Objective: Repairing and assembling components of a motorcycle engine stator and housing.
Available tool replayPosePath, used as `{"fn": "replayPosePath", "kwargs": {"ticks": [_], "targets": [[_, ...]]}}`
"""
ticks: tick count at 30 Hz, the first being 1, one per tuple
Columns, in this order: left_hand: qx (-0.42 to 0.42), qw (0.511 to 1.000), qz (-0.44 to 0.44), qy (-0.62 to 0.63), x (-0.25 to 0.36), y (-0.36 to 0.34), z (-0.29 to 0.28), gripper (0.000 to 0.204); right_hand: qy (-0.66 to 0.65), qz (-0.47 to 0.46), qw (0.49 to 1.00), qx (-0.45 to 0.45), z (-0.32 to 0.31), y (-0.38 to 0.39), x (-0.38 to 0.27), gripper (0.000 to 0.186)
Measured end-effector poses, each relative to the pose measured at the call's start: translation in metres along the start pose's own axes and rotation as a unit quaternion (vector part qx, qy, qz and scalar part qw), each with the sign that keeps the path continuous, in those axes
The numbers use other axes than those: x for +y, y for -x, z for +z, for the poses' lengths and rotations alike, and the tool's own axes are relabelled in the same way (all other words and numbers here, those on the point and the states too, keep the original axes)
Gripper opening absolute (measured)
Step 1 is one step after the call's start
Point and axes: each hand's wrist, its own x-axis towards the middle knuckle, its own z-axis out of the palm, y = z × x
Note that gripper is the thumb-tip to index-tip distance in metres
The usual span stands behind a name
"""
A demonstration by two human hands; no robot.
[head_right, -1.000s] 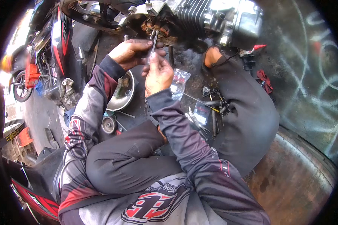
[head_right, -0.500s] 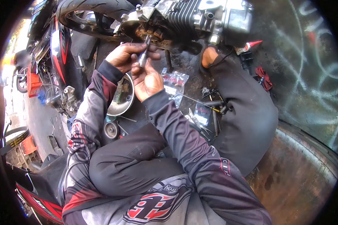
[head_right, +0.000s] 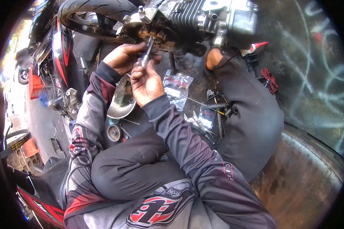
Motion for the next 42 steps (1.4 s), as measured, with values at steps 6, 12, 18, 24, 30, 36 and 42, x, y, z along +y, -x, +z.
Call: {"fn": "replayPosePath", "kwargs": {"ticks": [6, 12, 18, 24, 30, 36, 42], "targets": [[0.097, 0.995, 0.003, -0.017, -0.007, -0.003, 0.010, 0.026, 0.152, -0.134, 0.977, 0.070, 0.020, 0.013, 0.015, 0.030], [0.141, 0.980, 0.051, -0.130, -0.009, -0.005, 0.006, 0.024, 0.148, -0.108, 0.982, 0.050, 0.008, 0.003, 0.007, 0.021], [0.041, 0.999, 0.003, -0.011, -0.011, -0.012, 0.006, 0.029, -0.034, 0.029, 0.998, -0.035, -0.014, -0.011, -0.002, 0.022], [0.113, 0.981, 0.041, -0.152, -0.006, -0.001, 0.020, 0.028, 0.140, -0.107, 0.984, 0.040, 0.013, 0.001, 0.015, 0.025], [0.032, 0.991, 0.044, -0.122, -0.003, -0.004, 0.001, 0.033, -0.098, 0.086, 0.984, -0.121, -0.004, -0.003, 0.000, 0.032], [0.029, 0.977, 0.016, -0.210, -0.026, 0.023, -0.037, 0.031, 0.340, -0.050, 0.939, 0.026, -0.033, 0.027, -0.011, 0.030], [0.148, 0.935, -0.037, -0.321, -0.126, 0.015, -0.078, 0.029, 0.647, -0.061, 0.750, 0.123, -0.081, 0.035, -0.112, 0.031]]}}
